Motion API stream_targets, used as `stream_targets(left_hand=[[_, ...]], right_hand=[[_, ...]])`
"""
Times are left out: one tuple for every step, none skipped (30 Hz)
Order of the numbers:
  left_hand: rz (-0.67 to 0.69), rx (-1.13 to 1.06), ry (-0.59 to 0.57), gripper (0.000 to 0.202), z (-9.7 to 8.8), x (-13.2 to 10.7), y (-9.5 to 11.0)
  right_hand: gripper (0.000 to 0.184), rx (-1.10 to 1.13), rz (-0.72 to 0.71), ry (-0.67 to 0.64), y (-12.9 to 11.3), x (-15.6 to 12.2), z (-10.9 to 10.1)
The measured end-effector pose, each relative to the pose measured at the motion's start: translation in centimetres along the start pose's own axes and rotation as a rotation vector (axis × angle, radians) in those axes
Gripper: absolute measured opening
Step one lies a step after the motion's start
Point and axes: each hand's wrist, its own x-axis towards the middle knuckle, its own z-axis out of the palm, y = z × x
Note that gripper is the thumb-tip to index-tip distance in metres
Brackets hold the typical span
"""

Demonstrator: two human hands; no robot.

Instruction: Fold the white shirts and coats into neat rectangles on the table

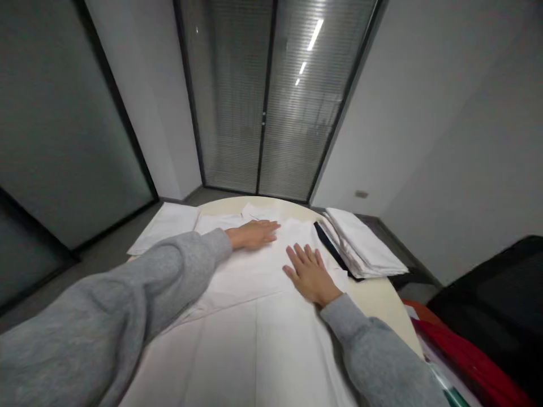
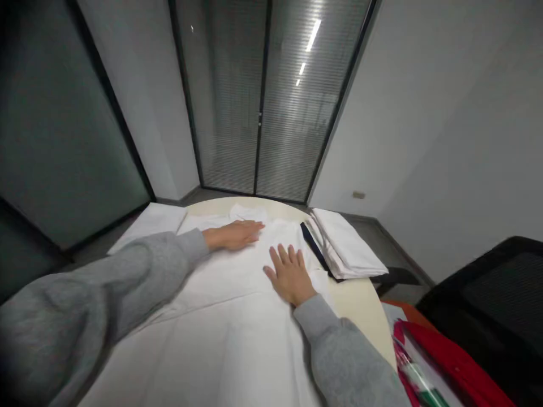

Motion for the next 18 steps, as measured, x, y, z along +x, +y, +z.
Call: stream_targets(left_hand=[[-0.063,0.006,-0.022,0.077,0.5,-2.4,-1.4],[-0.119,0.011,-0.039,0.079,0.9,-4.7,-2.7],[-0.17,0.014,-0.053,0.081,1.4,-6.8,-3.8],[-0.216,0.013,-0.063,0.081,1.8,-8.6,-4.8],[-0.262,0.008,-0.072,0.081,2.2,-10.1,-5.6],[-0.296,0.003,-0.071,0.081,2.5,-11.2,-6.2],[-0.317,0.0,-0.063,0.08,2.7,-12.0,-6.5],[-0.328,-0.002,-0.051,0.078,2.9,-12.5,-6.8],[-0.328,-0.002,-0.042,0.077,2.8,-12.8,-6.8],[-0.326,-0.001,-0.038,0.076,2.6,-12.9,-6.7],[-0.325,-0.001,-0.038,0.075,2.3,-13.0,-6.5],[-0.327,0.001,-0.038,0.074,1.9,-13.1,-6.3],[-0.33,0.003,-0.036,0.074,1.3,-13.3,-5.9],[-0.333,0.007,-0.029,0.072,0.8,-13.8,-5.4],[-0.336,0.01,-0.014,0.07,0.2,-14.5,-4.8],[-0.345,0.009,0.006,0.065,-0.2,-15.3,-4.2],[-0.36,0.001,0.025,0.061,-0.5,-16.4,-3.4],[-0.384,-0.014,0.039,0.056,-0.7,-17.5,-2.7]], right_hand=[[0.071,0.02,0.029,-0.03,0.0,0.0,-0.1],[0.071,0.037,0.056,-0.053,0.0,0.0,-0.2],[0.071,0.05,0.082,-0.07,-0.1,0.0,-0.3],[0.071,0.059,0.107,-0.081,-0.1,0.0,-0.3],[0.071,0.066,0.128,-0.083,-0.1,0.0,-0.4],[0.072,0.067,0.148,-0.079,-0.2,0.0,-0.3],[0.073,0.062,0.171,-0.072,-0.2,0.1,-0.3],[0.073,0.053,0.193,-0.066,-0.2,0.1,-0.2],[0.074,0.043,0.211,-0.06,-0.2,0.2,0.0],[0.074,0.032,0.225,-0.054,-0.2,0.2,0.1],[0.074,0.023,0.234,-0.05,-0.2,0.2,0.2],[0.074,0.016,0.24,-0.046,-0.2,0.3,0.3],[0.074,0.012,0.243,-0.043,-0.3,0.3,0.4],[0.074,0.008,0.243,-0.042,-0.3,0.3,0.4],[0.074,0.006,0.244,-0.042,-0.3,0.3,0.4],[0.074,0.003,0.244,-0.042,-0.3,0.2,0.3],[0.074,-0.001,0.242,-0.043,-0.4,0.2,0.3],[0.074,-0.006,0.241,-0.042,-0.4,0.2,0.3]])
